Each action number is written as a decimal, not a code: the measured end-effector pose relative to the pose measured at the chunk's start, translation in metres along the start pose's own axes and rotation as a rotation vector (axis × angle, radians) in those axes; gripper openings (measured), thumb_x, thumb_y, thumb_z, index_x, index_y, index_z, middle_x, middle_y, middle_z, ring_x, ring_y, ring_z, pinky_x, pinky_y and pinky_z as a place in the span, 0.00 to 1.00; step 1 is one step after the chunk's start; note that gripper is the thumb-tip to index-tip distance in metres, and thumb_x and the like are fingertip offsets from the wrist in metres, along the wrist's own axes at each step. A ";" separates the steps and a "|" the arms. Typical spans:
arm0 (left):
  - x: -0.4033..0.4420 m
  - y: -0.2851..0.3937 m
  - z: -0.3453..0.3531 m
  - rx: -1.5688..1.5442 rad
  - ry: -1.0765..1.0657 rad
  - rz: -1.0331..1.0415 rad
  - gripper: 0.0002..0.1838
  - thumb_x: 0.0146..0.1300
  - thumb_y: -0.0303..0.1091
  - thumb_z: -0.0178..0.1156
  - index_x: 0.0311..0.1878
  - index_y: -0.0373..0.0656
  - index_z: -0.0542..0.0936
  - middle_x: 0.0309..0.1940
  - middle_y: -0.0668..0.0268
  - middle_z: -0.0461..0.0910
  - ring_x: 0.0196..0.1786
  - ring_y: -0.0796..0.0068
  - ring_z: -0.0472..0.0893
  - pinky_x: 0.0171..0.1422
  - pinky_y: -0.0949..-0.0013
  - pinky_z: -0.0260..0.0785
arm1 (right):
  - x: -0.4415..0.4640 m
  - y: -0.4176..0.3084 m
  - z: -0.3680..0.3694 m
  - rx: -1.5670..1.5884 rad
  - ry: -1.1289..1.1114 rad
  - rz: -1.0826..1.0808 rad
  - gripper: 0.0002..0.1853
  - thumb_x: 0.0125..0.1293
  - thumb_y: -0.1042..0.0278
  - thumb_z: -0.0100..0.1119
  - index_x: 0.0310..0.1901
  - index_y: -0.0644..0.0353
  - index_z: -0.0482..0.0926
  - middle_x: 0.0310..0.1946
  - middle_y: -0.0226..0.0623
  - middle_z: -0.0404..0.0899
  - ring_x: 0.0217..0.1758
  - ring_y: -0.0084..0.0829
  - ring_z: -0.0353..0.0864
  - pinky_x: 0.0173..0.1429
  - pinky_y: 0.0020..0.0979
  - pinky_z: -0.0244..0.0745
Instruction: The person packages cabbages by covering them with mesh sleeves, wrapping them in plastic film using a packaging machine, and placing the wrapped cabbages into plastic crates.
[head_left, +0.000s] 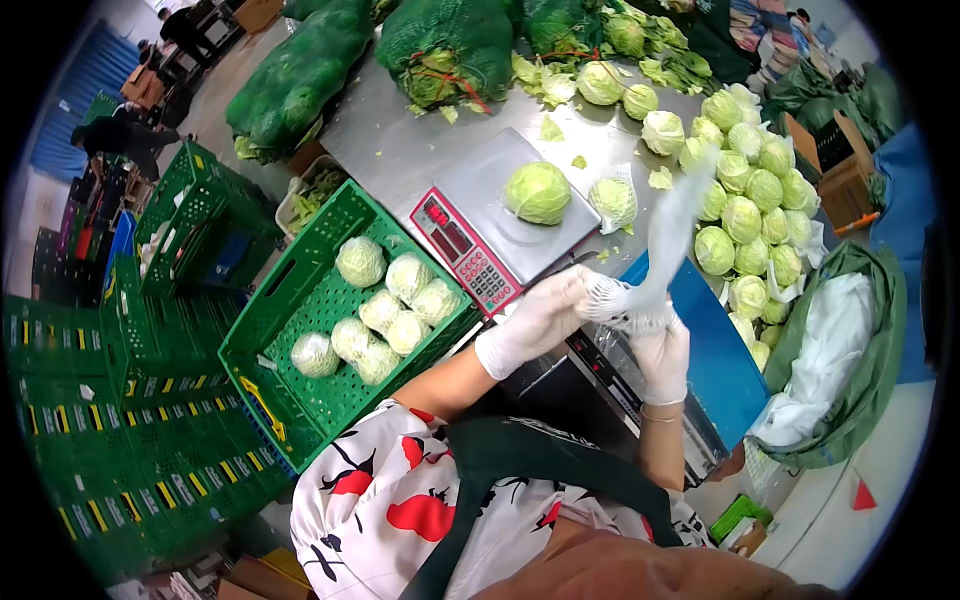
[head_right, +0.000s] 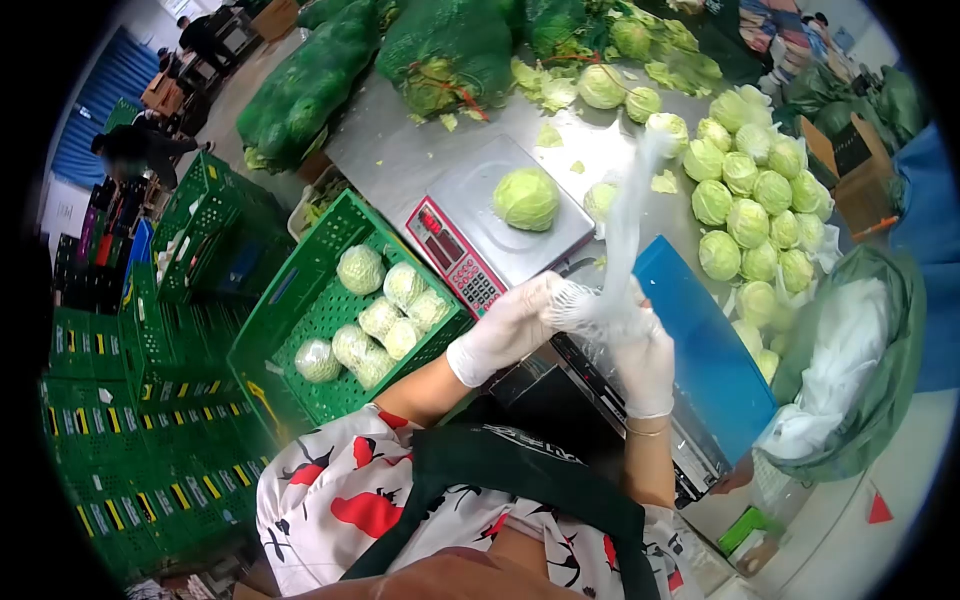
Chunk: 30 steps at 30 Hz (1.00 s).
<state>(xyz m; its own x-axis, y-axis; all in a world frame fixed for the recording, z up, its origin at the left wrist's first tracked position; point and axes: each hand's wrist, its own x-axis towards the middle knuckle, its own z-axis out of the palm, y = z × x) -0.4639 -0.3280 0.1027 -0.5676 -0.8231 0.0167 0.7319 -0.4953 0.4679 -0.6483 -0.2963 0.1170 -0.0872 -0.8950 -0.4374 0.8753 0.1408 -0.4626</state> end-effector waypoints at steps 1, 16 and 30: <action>-0.005 0.011 0.003 -0.045 0.042 -0.029 0.16 0.76 0.39 0.52 0.56 0.36 0.73 0.46 0.64 0.79 0.51 0.74 0.80 0.59 0.68 0.73 | -0.003 0.001 -0.002 -0.115 -0.113 0.124 0.18 0.73 0.69 0.51 0.59 0.70 0.76 0.47 0.35 0.83 0.49 0.29 0.82 0.54 0.28 0.77; -0.041 0.058 -0.054 0.360 -0.045 -0.063 0.29 0.78 0.46 0.45 0.73 0.34 0.63 0.69 0.51 0.69 0.70 0.61 0.71 0.77 0.60 0.59 | 0.044 -0.002 0.001 -0.343 -0.454 0.116 0.24 0.74 0.67 0.46 0.66 0.73 0.68 0.61 0.43 0.75 0.62 0.32 0.75 0.70 0.34 0.67; 0.110 0.086 -0.237 1.000 0.979 -0.135 0.18 0.67 0.29 0.47 0.47 0.30 0.84 0.40 0.57 0.87 0.42 0.67 0.84 0.50 0.68 0.75 | 0.278 0.066 0.022 -1.528 -0.034 -0.227 0.37 0.76 0.37 0.39 0.51 0.71 0.80 0.43 0.60 0.83 0.49 0.54 0.81 0.56 0.41 0.71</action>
<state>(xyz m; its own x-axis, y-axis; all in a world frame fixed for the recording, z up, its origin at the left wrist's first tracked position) -0.3744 -0.5271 -0.0644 0.1805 -0.8479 -0.4984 -0.1155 -0.5215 0.8454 -0.6044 -0.5454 -0.0188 -0.1176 -0.9627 -0.2435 -0.4608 0.2701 -0.8454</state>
